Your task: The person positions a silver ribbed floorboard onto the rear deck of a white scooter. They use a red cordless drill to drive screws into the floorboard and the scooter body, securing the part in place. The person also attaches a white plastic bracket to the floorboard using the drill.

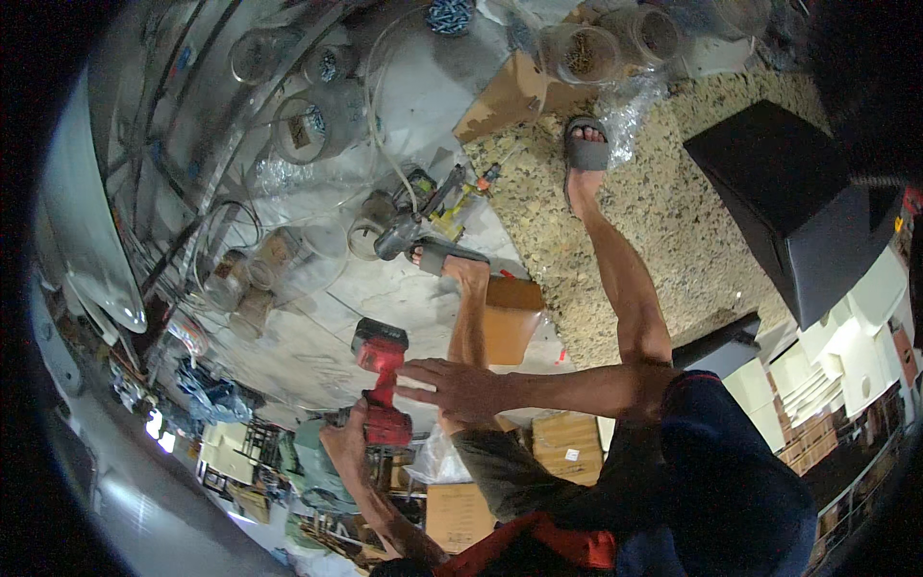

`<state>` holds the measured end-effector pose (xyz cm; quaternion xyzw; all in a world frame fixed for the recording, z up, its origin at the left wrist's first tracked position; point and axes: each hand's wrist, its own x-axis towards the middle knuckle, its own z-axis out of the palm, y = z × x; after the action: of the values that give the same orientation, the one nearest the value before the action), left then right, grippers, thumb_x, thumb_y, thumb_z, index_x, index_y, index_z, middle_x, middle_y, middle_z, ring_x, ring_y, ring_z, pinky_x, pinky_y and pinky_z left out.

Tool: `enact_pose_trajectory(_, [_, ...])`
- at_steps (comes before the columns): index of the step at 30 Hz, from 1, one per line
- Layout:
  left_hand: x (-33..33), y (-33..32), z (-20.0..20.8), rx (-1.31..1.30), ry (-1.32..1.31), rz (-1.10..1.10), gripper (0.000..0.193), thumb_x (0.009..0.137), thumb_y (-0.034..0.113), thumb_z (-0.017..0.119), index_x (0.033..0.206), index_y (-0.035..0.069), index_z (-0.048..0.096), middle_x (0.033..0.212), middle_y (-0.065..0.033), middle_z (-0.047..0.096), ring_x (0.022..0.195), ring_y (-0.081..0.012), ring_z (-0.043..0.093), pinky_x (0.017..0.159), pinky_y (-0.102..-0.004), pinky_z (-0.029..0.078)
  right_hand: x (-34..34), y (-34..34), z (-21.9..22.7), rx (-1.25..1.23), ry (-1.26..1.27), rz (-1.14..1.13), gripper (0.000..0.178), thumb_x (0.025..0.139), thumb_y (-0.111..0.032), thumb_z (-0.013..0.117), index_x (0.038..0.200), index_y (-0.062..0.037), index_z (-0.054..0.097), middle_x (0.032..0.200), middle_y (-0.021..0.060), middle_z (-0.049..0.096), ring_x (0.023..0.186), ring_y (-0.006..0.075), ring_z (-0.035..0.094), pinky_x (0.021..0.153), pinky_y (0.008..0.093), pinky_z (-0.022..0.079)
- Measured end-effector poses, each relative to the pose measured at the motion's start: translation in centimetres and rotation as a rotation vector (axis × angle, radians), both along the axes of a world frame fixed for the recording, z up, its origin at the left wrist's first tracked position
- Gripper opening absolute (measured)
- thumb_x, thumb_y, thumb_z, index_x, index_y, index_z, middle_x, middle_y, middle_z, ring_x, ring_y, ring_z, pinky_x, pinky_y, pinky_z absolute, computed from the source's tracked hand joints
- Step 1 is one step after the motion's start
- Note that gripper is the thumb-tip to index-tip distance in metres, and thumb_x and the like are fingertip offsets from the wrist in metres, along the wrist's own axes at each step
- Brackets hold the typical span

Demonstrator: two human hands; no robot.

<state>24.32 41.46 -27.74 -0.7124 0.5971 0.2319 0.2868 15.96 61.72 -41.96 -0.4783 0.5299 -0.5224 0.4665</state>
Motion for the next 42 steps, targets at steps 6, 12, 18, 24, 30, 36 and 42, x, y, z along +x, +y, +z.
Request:
enact_pose_trajectory(6, [-9.1,4.5,0.7,-0.020,0.209,0.310,0.069,0.080,0.032,0.084,0.122,-0.015,0.054,0.122,-0.0212,0.060,0.100,-0.0246,0.059,0.085,-0.0376,0.051,-4.7,-0.7,-0.1,-0.062,0.205,-0.370,0.071,0.076,-0.024,0.066,0.141,-0.0039,0.048,0.128,0.0133,0.056,0.121,0.0315,0.054,0.109,0.0476,0.039])
enact_pose_trajectory(12, [-20.6,4.9,2.7,0.288,0.076,0.032,0.042,0.099,0.033,0.063,0.106,-0.008,0.066,0.086,-0.0124,0.071,0.070,-0.0182,0.068,0.069,-0.0329,0.056,-9.0,2.0,-3.6,0.086,0.109,-0.422,0.064,0.075,-0.021,0.066,0.135,-0.0042,0.052,0.107,0.0081,0.060,0.104,0.0261,0.057,0.096,0.0425,0.043])
enact_pose_trajectory(18, [-37.9,9.9,-11.7,0.407,0.984,-0.824,0.028,0.099,0.011,0.059,0.121,-0.006,0.065,0.115,-0.0125,0.071,0.108,-0.0191,0.065,0.098,-0.0319,0.048,-6.7,1.7,-3.8,0.214,-0.114,-0.634,0.047,0.075,-0.017,0.064,0.121,-0.0069,0.062,0.096,0.0120,0.061,0.101,0.0329,0.060,0.086,0.0467,0.047])
enact_pose_trajectory(24, [-49.8,18.1,-39.6,0.412,0.603,-1.751,0.036,0.086,0.009,0.058,0.121,0.004,0.067,0.115,-0.0218,0.069,0.108,-0.0400,0.065,0.096,-0.0469,0.052,-9.1,4.0,-5.3,0.207,-0.098,-0.448,0.032,0.075,-0.018,0.067,0.102,-0.0016,0.063,0.087,0.0159,0.066,0.089,0.0361,0.067,0.080,0.0486,0.050])
enact_pose_trajectory(30, [-50.4,20.8,-52.4,0.278,0.424,-1.914,0.041,0.090,0.015,0.060,0.129,0.005,0.064,0.133,-0.0203,0.061,0.122,-0.0396,0.058,0.106,-0.0462,0.047,-13.0,5.5,-5.4,0.313,0.052,-0.369,0.021,0.078,-0.019,0.066,0.092,-0.0041,0.064,0.093,0.0113,0.066,0.097,0.0297,0.065,0.087,0.0469,0.049])
enact_pose_trajectory(36, [-50.2,21.1,-59.3,0.296,0.080,-2.110,0.039,0.091,0.022,0.060,0.125,0.004,0.066,0.134,-0.0188,0.060,0.125,-0.0363,0.056,0.108,-0.0459,0.045,-15.8,7.9,-5.8,0.255,0.083,-0.453,0.025,0.083,-0.018,0.061,0.104,-0.0037,0.060,0.090,0.0121,0.068,0.091,0.0302,0.068,0.082,0.0501,0.050])
enact_pose_trajectory(42, [-49.9,21.3,-58.9,0.270,0.098,-2.132,0.036,0.089,0.021,0.062,0.119,0.001,0.068,0.126,-0.0198,0.064,0.119,-0.0362,0.060,0.104,-0.0455,0.047,-17.8,8.8,-5.8,0.334,0.088,-0.412,0.025,0.075,-0.021,0.067,0.093,-0.0048,0.069,0.093,0.0112,0.065,0.098,0.0289,0.064,0.088,0.0504,0.047])
